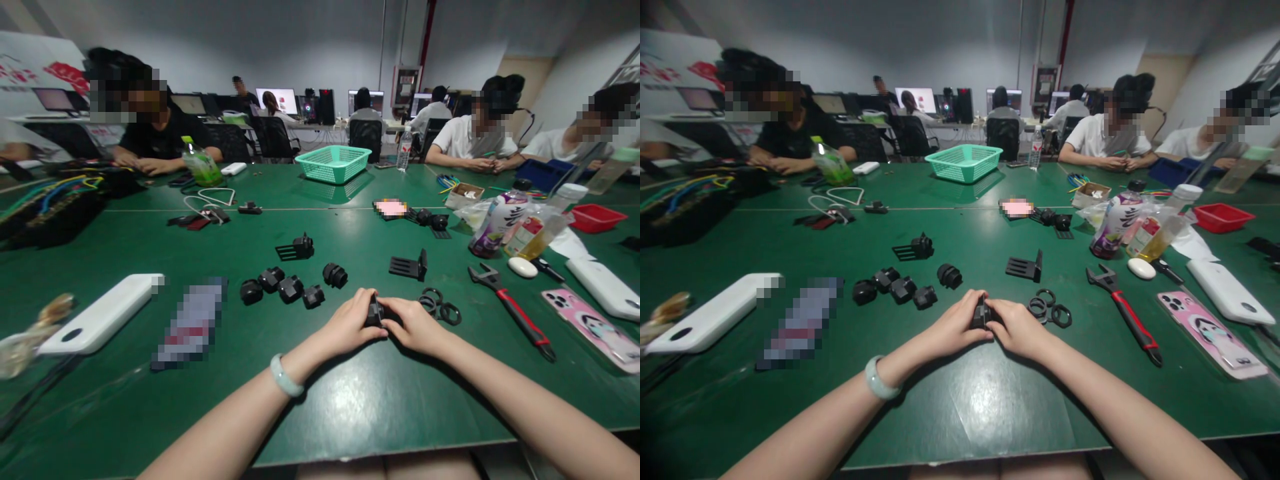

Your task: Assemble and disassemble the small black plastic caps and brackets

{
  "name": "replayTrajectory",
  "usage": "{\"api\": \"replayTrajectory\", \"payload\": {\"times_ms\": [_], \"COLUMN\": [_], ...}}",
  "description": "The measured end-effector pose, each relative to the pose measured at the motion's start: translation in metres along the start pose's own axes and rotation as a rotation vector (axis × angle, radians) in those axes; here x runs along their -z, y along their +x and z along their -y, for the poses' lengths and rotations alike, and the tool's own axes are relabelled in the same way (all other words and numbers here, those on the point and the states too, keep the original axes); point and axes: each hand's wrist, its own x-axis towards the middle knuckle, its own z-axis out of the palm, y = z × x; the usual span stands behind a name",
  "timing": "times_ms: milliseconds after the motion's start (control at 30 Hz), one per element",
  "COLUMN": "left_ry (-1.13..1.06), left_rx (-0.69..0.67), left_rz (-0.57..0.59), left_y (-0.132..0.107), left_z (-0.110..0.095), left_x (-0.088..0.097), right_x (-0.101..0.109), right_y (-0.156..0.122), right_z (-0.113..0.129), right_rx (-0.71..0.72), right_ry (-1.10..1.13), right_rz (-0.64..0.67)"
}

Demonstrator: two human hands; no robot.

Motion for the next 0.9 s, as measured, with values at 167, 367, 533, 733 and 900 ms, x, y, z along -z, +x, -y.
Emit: {"api": "replayTrajectory", "payload": {"times_ms": [167,367,533,733,900], "left_ry": [-0.021,-0.04,-0.048,-0.129,-0.165], "left_rx": [0.003,-0.014,-0.021,-0.044,-0.079], "left_rz": [0.001,0.012,0.009,0.012,0.096], "left_y": [-0.001,-0.002,-0.001,-0.003,-0.006], "left_z": [0.0,-0.001,0.001,0.003,0.007], "left_x": [0.0,0.001,-0.001,0.004,0.018], "right_x": [-0.001,-0.009,-0.009,0.005,0.005], "right_y": [-0.001,-0.004,-0.006,0.001,0.004], "right_z": [0.001,-0.007,-0.009,0.0,-0.004], "right_rx": [0.037,0.151,0.197,-0.027,-0.18], "right_ry": [-0.029,-0.134,-0.162,0.136,0.341], "right_rz": [0.007,0.011,0.011,0.042,0.069]}}
